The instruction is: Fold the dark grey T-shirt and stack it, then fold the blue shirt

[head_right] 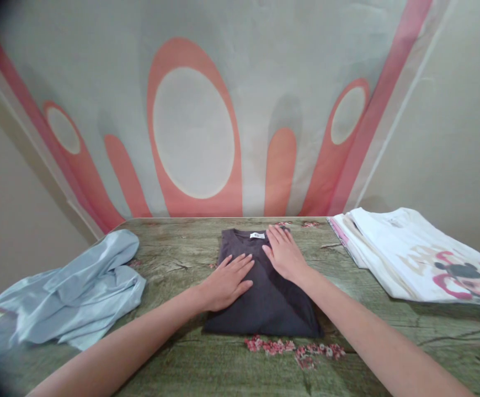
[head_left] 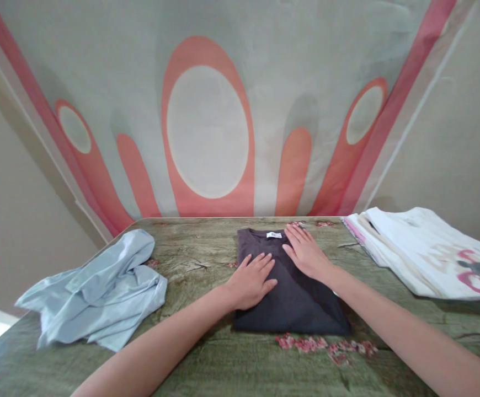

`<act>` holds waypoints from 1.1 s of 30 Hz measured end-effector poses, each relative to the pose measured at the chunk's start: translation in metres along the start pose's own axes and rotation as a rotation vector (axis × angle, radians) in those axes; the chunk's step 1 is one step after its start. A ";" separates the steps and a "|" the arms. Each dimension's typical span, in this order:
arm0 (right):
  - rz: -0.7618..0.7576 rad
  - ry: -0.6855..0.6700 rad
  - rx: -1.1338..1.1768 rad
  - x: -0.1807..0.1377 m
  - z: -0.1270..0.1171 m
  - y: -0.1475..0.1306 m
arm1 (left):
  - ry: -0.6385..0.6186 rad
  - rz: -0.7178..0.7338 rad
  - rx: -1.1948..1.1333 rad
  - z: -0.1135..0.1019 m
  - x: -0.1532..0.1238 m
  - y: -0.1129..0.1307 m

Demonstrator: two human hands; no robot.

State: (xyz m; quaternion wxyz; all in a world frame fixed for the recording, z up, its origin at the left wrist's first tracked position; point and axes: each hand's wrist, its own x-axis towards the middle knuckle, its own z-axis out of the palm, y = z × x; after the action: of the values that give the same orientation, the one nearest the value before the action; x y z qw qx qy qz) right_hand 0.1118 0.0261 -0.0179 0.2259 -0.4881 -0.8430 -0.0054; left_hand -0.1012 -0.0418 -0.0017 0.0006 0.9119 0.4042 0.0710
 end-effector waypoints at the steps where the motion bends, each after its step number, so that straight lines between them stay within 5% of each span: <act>1: -0.033 -0.035 0.031 -0.010 -0.005 -0.012 | -0.003 -0.006 0.014 0.002 -0.003 0.002; 6: -0.277 -0.289 0.074 -0.073 -0.026 -0.052 | 0.011 -0.010 0.041 0.009 -0.005 0.001; 12: -0.172 -0.351 -0.005 -0.118 -0.041 -0.019 | -0.015 -0.019 0.035 0.004 -0.004 0.003; 18: 0.013 -0.315 -0.056 -0.133 -0.053 -0.010 | 0.021 0.091 0.060 -0.012 -0.025 0.037; 22: -0.113 -0.295 -0.023 -0.135 -0.051 -0.030 | -0.068 0.145 -0.002 -0.012 -0.037 0.052; 26: -0.195 -0.312 -0.012 -0.138 -0.047 -0.038 | -0.088 0.126 -0.031 -0.010 -0.038 0.052; 33: -0.115 -0.358 -0.046 -0.152 -0.054 -0.020 | -0.128 0.108 -0.020 -0.026 -0.065 0.047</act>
State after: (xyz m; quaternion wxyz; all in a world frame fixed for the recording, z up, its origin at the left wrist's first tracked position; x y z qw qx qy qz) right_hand 0.1794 -0.1212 -0.0235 0.0603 -0.4371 -0.8960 0.0493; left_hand -0.1134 -0.1225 0.0180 0.0320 0.9350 0.3527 0.0164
